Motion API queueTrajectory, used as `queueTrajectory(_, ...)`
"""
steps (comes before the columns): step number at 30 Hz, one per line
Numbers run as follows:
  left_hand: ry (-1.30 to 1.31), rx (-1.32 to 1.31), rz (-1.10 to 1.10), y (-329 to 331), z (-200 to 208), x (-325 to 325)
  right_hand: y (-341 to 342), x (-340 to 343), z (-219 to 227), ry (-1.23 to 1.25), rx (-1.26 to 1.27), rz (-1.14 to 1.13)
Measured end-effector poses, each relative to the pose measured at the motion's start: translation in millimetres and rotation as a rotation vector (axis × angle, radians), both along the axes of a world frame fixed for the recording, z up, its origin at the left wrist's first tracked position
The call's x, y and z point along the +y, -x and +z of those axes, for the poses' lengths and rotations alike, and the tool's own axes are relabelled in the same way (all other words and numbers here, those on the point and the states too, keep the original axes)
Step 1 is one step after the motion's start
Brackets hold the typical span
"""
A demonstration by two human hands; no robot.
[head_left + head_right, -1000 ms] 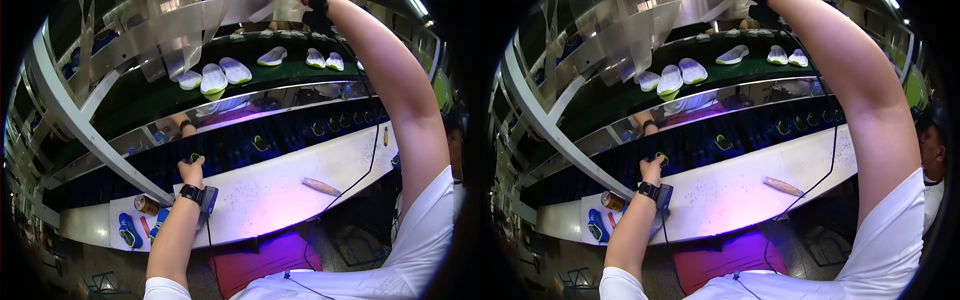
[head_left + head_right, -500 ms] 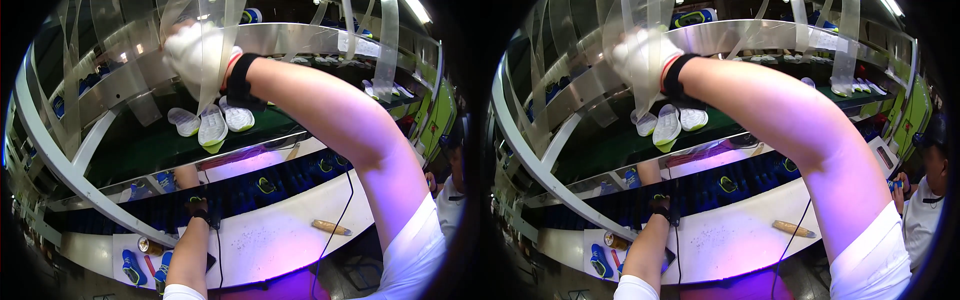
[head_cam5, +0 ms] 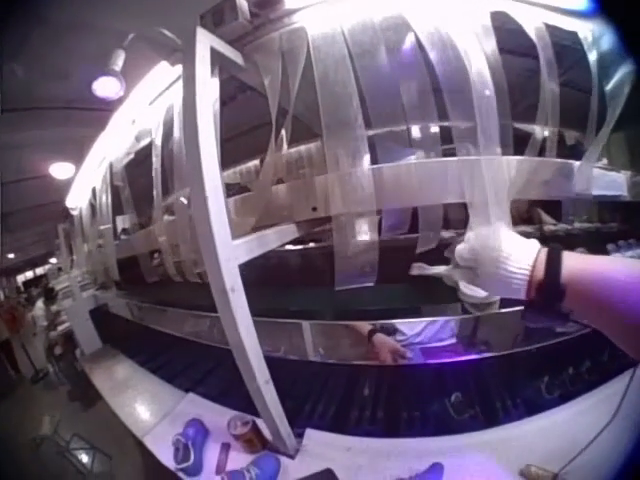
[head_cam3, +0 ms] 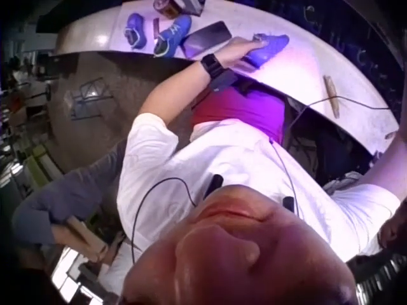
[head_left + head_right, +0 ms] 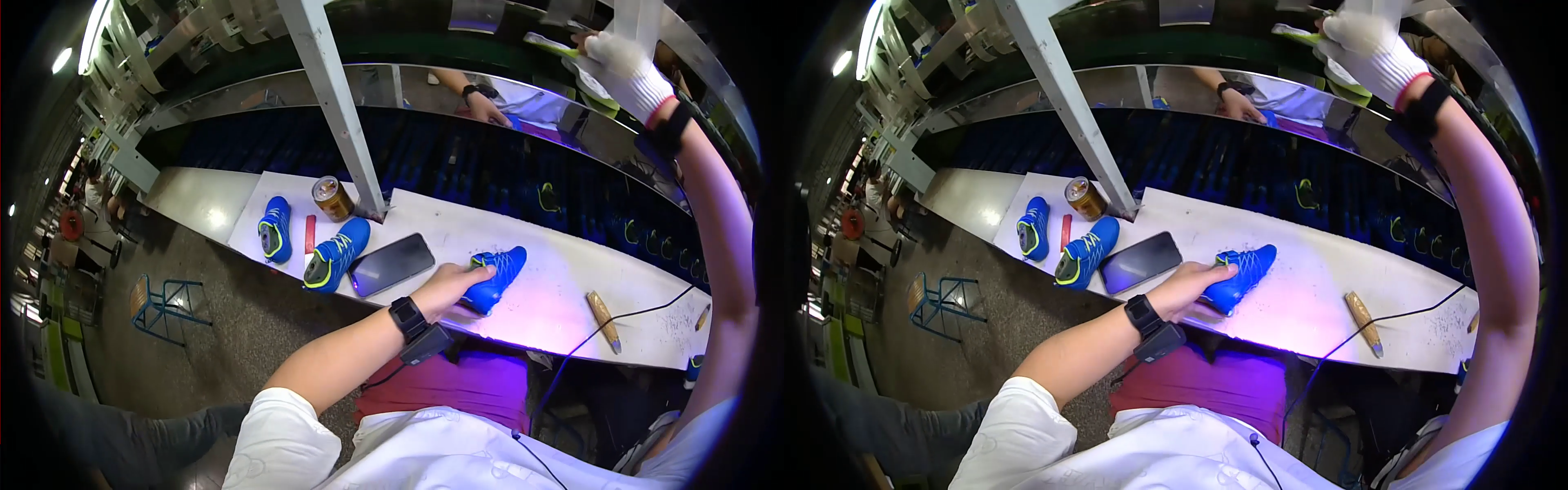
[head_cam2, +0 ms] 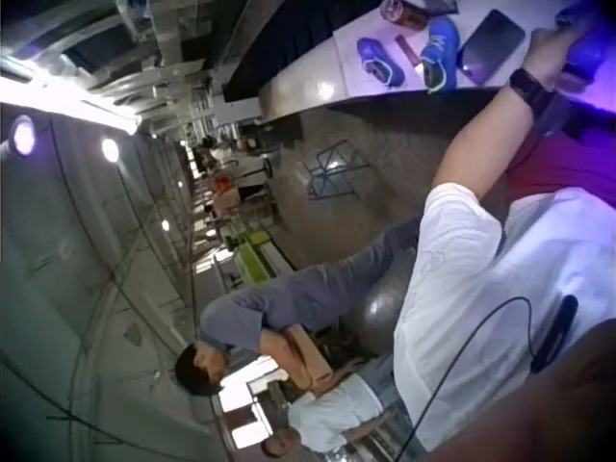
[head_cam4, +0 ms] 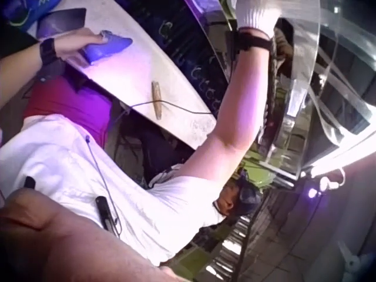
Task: Inspecting and assembling shoe parts on a conveyor belt production line.
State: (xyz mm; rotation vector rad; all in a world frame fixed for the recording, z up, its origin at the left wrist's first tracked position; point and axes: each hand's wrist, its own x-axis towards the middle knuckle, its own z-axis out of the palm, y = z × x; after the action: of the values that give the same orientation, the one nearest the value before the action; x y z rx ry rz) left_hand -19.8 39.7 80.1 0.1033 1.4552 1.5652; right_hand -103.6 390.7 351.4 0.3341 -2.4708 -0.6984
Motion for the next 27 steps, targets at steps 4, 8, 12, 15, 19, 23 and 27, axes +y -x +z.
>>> queueTrajectory(4,0.469,1.372,-0.037,-12,-11,-19,-139,-72,-29,0.836,0.247,0.550)
queueTrajectory(8,0.395,1.516,-0.323,0,-12,29,-252,-100,-96,1.349,0.045,0.322)
queueTrajectory(12,0.516,1.324,-0.469,4,-3,60,-273,-108,-151,1.016,-0.574,-0.017)
queueTrajectory(15,0.144,1.450,-0.145,-13,-10,59,-297,-116,-216,1.669,-0.286,-0.103)
queueTrajectory(19,-0.261,1.208,0.054,-53,-15,35,-305,-130,-286,2.280,0.121,0.185)
queueTrajectory(23,-0.488,1.090,0.289,-73,-25,21,-294,-150,-276,2.404,-0.078,0.340)
queueTrajectory(27,-0.357,1.385,0.166,-69,-10,6,-272,-176,-273,2.457,-0.221,0.511)
